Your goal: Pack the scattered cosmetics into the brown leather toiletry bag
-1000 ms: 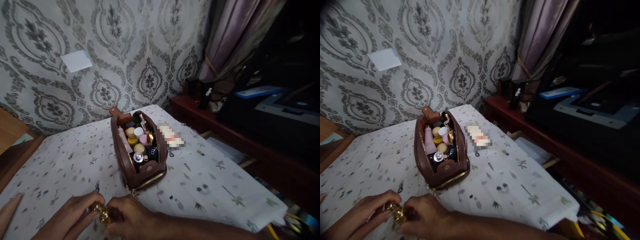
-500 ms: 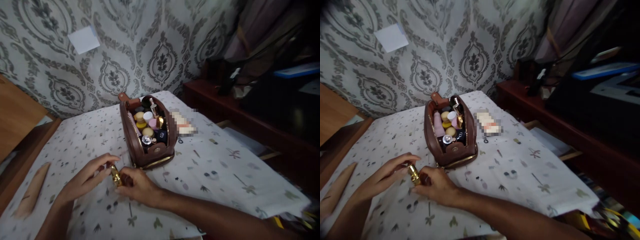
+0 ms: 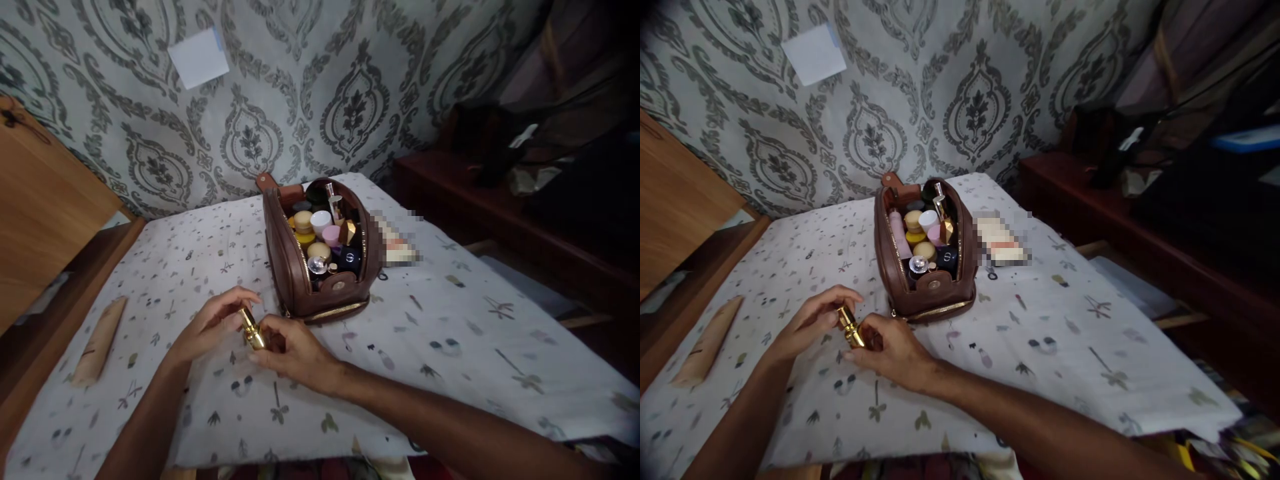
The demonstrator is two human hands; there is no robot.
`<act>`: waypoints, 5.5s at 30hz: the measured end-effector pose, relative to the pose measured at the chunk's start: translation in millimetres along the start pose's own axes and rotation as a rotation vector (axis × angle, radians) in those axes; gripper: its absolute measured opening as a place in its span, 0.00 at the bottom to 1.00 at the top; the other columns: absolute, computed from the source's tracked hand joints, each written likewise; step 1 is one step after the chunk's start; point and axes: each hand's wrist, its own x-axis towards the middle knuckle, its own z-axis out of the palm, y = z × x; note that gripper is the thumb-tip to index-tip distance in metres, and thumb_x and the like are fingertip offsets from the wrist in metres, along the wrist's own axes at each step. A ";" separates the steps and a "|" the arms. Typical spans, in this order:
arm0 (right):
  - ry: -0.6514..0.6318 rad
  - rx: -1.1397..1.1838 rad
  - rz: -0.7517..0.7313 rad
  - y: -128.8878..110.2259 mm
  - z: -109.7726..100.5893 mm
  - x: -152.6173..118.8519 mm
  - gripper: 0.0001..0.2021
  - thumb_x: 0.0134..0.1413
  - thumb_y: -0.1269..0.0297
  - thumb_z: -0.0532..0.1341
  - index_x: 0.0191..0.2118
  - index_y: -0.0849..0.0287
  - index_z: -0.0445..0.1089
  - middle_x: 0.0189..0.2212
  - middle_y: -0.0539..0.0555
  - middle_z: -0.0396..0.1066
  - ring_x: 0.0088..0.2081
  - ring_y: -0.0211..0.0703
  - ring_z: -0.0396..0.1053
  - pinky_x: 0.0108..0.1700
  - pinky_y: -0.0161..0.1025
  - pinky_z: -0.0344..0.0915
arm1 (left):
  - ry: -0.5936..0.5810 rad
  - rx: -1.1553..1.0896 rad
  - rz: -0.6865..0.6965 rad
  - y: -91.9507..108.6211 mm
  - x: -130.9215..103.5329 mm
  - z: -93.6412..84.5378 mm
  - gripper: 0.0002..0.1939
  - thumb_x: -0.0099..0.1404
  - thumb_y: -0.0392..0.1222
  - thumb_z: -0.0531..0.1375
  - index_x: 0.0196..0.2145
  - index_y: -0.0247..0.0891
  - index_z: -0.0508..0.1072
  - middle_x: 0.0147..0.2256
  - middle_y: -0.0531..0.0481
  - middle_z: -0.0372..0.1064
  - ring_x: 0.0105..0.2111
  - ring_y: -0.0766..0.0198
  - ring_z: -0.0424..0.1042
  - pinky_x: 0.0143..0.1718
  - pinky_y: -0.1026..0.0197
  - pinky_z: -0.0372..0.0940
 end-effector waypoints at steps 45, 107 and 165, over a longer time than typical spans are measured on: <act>-0.023 -0.115 -0.005 4.8 0.6 1.0 0.12 0.52 0.57 0.64 0.28 0.59 0.63 0.20 0.43 0.57 0.24 0.33 0.55 0.26 0.31 0.50 | -0.068 -0.095 -0.040 -10.1 -8.3 -15.9 0.22 0.64 0.53 0.63 0.51 0.38 0.71 0.42 0.45 0.68 0.41 0.59 0.68 0.41 0.61 0.63; -0.331 0.345 0.269 -0.9 -4.1 1.9 0.35 0.37 0.38 0.71 0.43 0.62 0.67 0.26 0.45 0.69 0.19 0.27 0.59 0.19 0.27 0.55 | -0.066 -0.281 -0.075 -16.6 -8.2 -0.1 0.22 0.56 0.59 0.68 0.30 0.35 0.76 0.26 0.53 0.63 0.26 0.67 0.62 0.28 0.66 0.56; -0.019 -1.190 -0.114 -127.7 -119.5 51.5 0.08 0.53 0.79 0.57 0.33 0.62 0.71 0.29 0.52 0.72 0.29 0.36 0.66 0.28 0.34 0.52 | 0.340 1.047 0.640 43.8 66.7 38.4 0.18 0.74 0.37 0.50 0.59 0.34 0.64 0.25 0.53 0.65 0.23 0.66 0.69 0.24 0.64 0.62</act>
